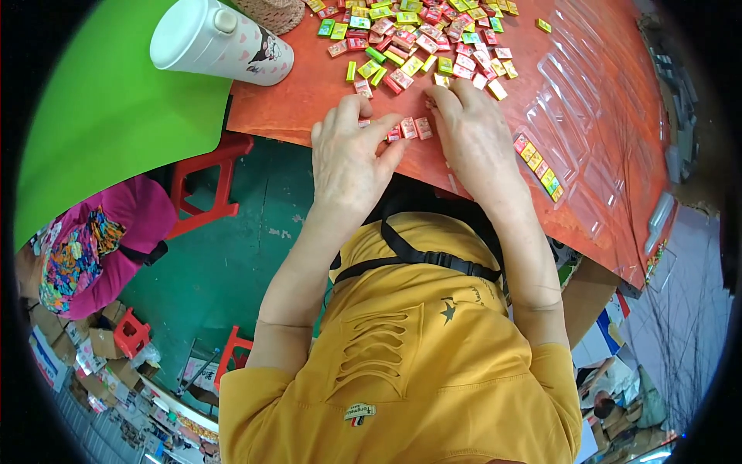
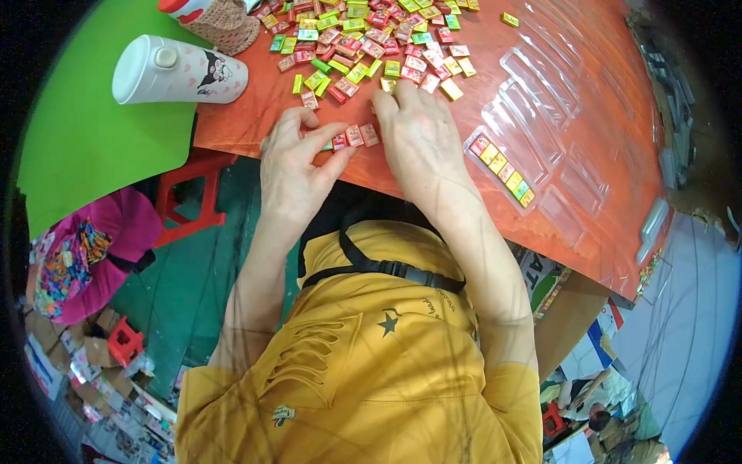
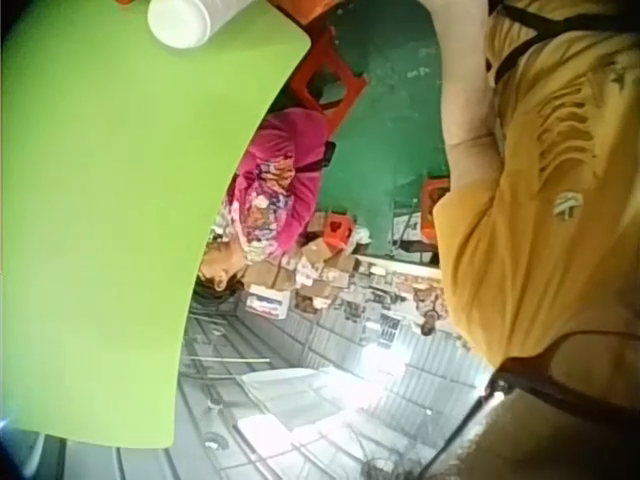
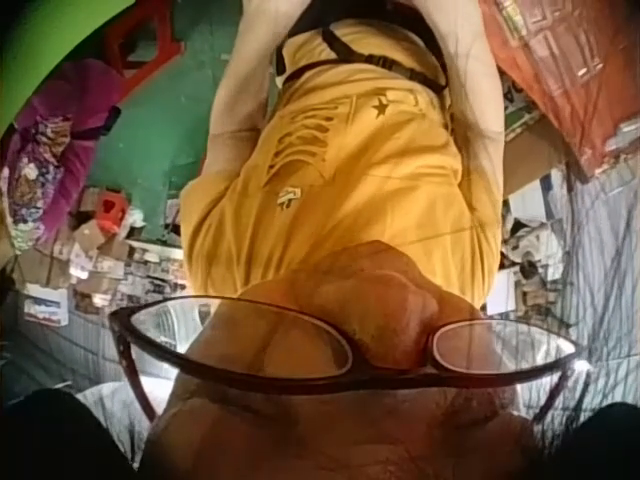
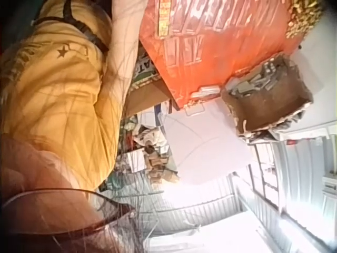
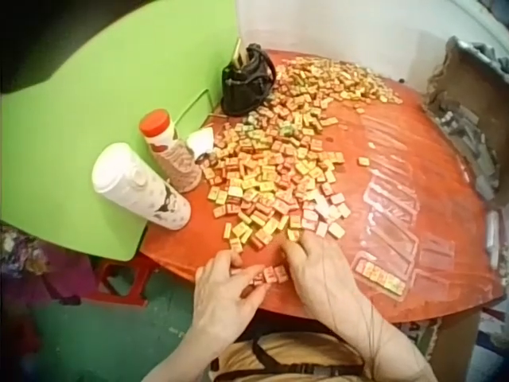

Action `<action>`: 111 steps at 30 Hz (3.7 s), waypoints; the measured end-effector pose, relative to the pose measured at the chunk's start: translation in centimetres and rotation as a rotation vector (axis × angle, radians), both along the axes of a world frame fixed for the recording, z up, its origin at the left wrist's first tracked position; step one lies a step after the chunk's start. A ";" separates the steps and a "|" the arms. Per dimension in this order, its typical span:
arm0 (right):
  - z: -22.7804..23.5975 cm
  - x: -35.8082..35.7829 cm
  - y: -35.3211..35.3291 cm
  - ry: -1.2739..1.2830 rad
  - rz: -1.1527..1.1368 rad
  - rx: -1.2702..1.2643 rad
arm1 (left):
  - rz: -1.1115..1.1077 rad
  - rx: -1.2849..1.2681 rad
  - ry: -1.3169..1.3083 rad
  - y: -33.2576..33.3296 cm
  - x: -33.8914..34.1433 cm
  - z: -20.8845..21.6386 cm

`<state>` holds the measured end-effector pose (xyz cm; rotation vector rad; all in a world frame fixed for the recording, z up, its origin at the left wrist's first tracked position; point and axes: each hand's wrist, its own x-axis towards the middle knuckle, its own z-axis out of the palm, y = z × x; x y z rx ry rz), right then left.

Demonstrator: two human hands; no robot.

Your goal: Organizing and placing small rectangular items into plastic trays on a workbench.

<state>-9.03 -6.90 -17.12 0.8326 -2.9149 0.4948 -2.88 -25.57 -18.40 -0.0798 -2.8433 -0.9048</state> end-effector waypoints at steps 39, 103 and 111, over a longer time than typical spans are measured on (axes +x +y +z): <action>0.9 2.2 1.0 -0.248 0.060 -0.229 | -0.103 0.130 -0.043 -0.8 -0.8 -0.1; 2.0 6.0 17.2 0.124 -0.500 -0.136 | -0.730 -0.082 0.325 15.0 -7.6 1.0; 2.9 5.4 15.1 0.094 -0.432 -0.128 | -0.622 -0.010 0.430 13.9 -4.9 0.6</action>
